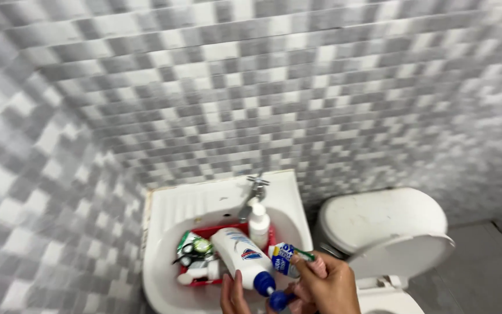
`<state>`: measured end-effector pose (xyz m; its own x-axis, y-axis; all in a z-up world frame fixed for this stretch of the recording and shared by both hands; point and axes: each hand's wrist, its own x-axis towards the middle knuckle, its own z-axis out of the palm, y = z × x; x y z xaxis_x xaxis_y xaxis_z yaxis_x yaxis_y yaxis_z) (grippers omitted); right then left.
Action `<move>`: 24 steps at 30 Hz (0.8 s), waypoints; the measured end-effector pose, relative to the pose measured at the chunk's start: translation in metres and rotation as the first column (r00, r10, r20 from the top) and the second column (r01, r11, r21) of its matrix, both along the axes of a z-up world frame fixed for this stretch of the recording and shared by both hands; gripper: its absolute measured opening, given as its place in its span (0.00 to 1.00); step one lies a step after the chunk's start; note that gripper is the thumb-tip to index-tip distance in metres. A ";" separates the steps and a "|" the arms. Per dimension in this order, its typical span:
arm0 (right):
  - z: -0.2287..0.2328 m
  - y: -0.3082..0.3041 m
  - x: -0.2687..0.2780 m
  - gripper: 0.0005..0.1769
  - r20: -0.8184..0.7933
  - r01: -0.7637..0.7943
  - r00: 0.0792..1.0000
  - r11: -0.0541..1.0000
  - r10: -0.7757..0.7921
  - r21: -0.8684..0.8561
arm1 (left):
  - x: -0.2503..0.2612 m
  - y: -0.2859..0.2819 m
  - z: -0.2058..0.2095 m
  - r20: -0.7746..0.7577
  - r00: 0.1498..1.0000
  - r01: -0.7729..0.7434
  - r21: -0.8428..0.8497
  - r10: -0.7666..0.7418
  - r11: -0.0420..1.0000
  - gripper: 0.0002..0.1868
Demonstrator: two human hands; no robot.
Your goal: Cleaning a bathroom sink area and organizing toiletries in a basket.
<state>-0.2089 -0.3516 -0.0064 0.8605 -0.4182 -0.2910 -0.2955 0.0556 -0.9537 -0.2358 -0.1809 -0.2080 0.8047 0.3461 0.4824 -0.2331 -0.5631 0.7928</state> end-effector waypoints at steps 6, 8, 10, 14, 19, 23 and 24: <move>-0.056 -0.016 0.006 0.14 -0.076 -0.025 0.997 1.000 0.025 0.002 | 0.031 -0.029 0.062 -0.173 0.979 0.148 0.257 -0.105 0.955 0.50; -0.079 -0.023 0.011 0.15 0.075 -0.056 0.996 0.991 0.048 0.122 | 0.041 -0.032 0.076 -0.217 0.962 0.226 0.291 -0.166 0.930 0.46; -0.072 -0.019 0.010 0.12 -0.034 -0.085 0.996 0.993 0.088 0.081 | 0.047 -0.031 0.107 -0.545 0.838 0.300 0.483 0.014 0.822 0.46; -0.077 -0.034 0.010 0.12 0.076 -0.056 0.996 0.978 0.042 0.199 | 0.065 -0.016 0.121 -0.401 0.903 0.363 0.515 -0.156 0.777 0.45; -0.029 -0.043 0.016 0.13 0.047 0.044 0.997 0.976 -0.055 0.214 | 0.082 0.013 0.097 -0.273 0.846 0.530 0.535 -0.459 0.658 0.37; -0.003 -0.051 0.023 0.11 0.170 0.087 0.977 0.970 -0.127 0.227 | 0.094 0.035 0.122 -0.176 0.848 0.513 0.513 -0.500 0.688 0.38; 0.007 -0.051 0.024 0.10 0.170 0.117 0.972 0.961 -0.162 0.249 | 0.098 0.042 0.127 -0.149 0.853 0.519 0.349 -0.500 0.780 0.35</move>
